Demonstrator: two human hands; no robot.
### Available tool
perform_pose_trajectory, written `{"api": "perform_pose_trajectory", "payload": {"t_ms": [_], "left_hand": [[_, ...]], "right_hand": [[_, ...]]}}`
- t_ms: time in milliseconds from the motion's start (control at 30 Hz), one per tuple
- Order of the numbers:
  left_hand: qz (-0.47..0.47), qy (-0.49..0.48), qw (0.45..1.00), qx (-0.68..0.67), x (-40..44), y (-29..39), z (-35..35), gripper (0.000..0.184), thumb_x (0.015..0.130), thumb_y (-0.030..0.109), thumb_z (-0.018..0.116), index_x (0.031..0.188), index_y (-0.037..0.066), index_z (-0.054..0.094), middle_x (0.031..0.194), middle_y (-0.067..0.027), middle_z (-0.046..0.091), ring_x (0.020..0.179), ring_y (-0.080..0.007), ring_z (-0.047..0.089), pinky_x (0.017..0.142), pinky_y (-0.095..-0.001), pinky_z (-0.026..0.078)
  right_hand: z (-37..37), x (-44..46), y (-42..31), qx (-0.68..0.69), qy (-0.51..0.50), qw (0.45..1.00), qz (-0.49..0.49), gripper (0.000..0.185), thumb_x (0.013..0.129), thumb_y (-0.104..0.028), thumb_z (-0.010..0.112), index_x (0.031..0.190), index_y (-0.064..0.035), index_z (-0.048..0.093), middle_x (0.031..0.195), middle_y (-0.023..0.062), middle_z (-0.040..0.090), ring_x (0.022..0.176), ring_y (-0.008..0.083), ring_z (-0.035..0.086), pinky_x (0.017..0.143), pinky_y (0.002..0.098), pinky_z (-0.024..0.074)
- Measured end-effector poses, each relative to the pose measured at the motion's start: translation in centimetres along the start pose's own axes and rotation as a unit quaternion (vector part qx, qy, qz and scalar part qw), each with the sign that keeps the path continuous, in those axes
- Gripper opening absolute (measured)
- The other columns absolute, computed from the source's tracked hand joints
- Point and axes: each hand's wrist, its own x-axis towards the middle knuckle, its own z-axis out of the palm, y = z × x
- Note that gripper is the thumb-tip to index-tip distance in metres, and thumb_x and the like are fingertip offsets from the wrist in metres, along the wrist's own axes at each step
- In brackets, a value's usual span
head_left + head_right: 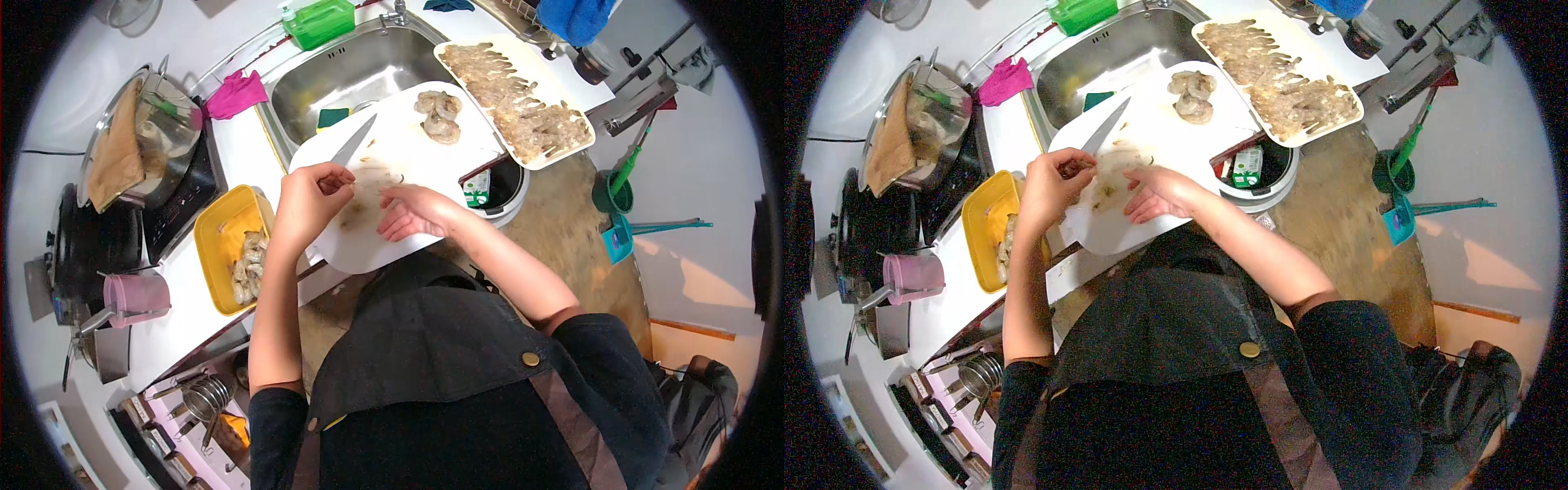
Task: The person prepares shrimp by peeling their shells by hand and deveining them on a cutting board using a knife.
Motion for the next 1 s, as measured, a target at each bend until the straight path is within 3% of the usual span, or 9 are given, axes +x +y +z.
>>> {"api": "perform_pose_trajectory", "payload": {"t_ms": [100, 233, 267, 367, 533, 633, 700, 833, 1000], "left_hand": [[0.000, 0.005, 1.000, 0.023, -0.8, 1.2, -1.2, 0.019, 0.073, 0.005, 0.068, 0.090, 0.000, 0.071, 0.068, -0.0057, 0.066, 0.060, -0.0071, 0.056, 0.059, -0.0247, 0.047], [0.022, 0.008, 0.999, 0.024, -2.0, 3.5, -2.1, 0.020, 0.071, 0.003, 0.063, 0.090, 0.000, 0.070, 0.063, -0.0008, 0.060, 0.060, -0.0025, 0.047, 0.056, -0.0219, 0.041], [0.024, 0.008, 1.000, -0.001, -2.1, 3.9, -2.0, 0.020, 0.071, 0.001, 0.063, 0.090, -0.001, 0.070, 0.064, 0.0009, 0.059, 0.061, -0.0021, 0.047, 0.056, -0.0208, 0.040], [0.027, -0.014, 0.999, -0.045, -1.2, 5.4, -1.1, 0.022, 0.071, -0.002, 0.061, 0.091, -0.001, 0.070, 0.067, 0.0044, 0.060, 0.061, -0.0012, 0.047, 0.056, -0.0187, 0.039], [0.100, -0.051, 0.994, 0.019, 3.7, 9.4, 3.8, 0.022, 0.074, 0.002, 0.068, 0.095, -0.002, 0.069, 0.077, -0.0112, 0.068, 0.068, -0.0129, 0.062, 0.065, -0.0254, 0.050], [0.147, -0.063, 0.983, -0.093, 9.2, 9.1, 10.3, 0.023, 0.076, 0.005, 0.067, 0.098, 0.000, 0.070, 0.083, -0.0120, 0.070, 0.070, -0.0161, 0.065, 0.068, -0.0277, 0.051], [0.264, -0.017, 0.964, -0.036, 13.0, 10.7, 14.7, 0.020, 0.078, 0.005, 0.064, 0.096, 0.001, 0.070, 0.084, -0.0130, 0.069, 0.070, -0.0214, 0.067, 0.069, -0.0315, 0.053], [0.339, 0.009, 0.940, -0.049, 19.9, 13.1, 23.8, 0.016, 0.077, -0.001, 0.062, 0.092, -0.002, 0.068, 0.088, -0.0167, 0.069, 0.079, -0.0270, 0.068, 0.072, -0.0350, 0.054], [0.362, 0.029, 0.932, -0.010, 23.6, 14.1, 30.3, 0.017, 0.078, 0.000, 0.059, 0.092, 0.001, 0.069, 0.091, -0.0173, 0.067, 0.088, -0.0362, 0.063, 0.079, -0.0418, 0.051]], "right_hand": [[2.9, 0.9, 0.0, 0.210, -0.014, 0.977, 0.018, 0.047, 0.099, -0.041, 0.046, 0.117, 0.0029, 0.044, 0.101, 0.0330, 0.062, 0.090, 0.0312, 0.068, 0.079, 0.0377, 0.0571], [1.3, 4.1, -0.8, 0.288, -0.114, 0.951, 0.002, 0.041, 0.098, -0.036, 0.050, 0.117, -0.0004, 0.052, 0.099, 0.0228, 0.063, 0.082, 0.0264, 0.066, 0.071, 0.0315, 0.0563], [0.7, 3.9, -1.2, 0.284, -0.109, 0.952, -0.030, 0.030, 0.097, -0.028, 0.054, 0.112, -0.0017, 0.057, 0.095, 0.0139, 0.064, 0.077, 0.0215, 0.064, 0.066, 0.0280, 0.0547], [-2.5, 2.7, -3.6, 0.220, -0.092, 0.962, -0.133, 0.022, 0.094, -0.015, 0.058, 0.114, -0.0059, 0.058, 0.098, 0.0080, 0.066, 0.082, 0.0167, 0.064, 0.072, 0.0281, 0.0525], [-10.6, -2.2, -7.5, 0.122, -0.037, 0.945, -0.300, 0.031, 0.090, -0.006, 0.062, 0.120, -0.0067, 0.055, 0.103, 0.0084, 0.067, 0.091, 0.0130, 0.063, 0.078, 0.0279, 0.0517], [-16.6, -6.4, -9.9, 0.037, 0.122, 0.941, -0.313, 0.034, 0.086, -0.003, 0.068, 0.118, -0.0019, 0.056, 0.103, 0.0091, 0.066, 0.091, 0.0130, 0.064, 0.072, 0.0227, 0.0544], [-21.6, -8.7, -11.1, -0.066, 0.208, 0.927, -0.306, 0.025, 0.085, -0.002, 0.069, 0.108, 0.0002, 0.060, 0.093, 0.0042, 0.067, 0.082, 0.0115, 0.064, 0.066, 0.0223, 0.0537], [-31.3, -10.9, -12.5, -0.292, 0.389, 0.822, -0.298, 0.010, 0.081, -0.001, 0.065, 0.090, -0.0015, 0.066, 0.073, 0.0029, 0.064, 0.067, 0.0082, 0.059, 0.060, 0.0260, 0.0486], [-36.8, -10.7, -13.5, -0.456, 0.420, 0.726, -0.296, 0.007, 0.078, 0.000, 0.061, 0.084, -0.0038, 0.063, 0.068, 0.0057, 0.061, 0.068, 0.0145, 0.059, 0.063, 0.0313, 0.0477]]}}
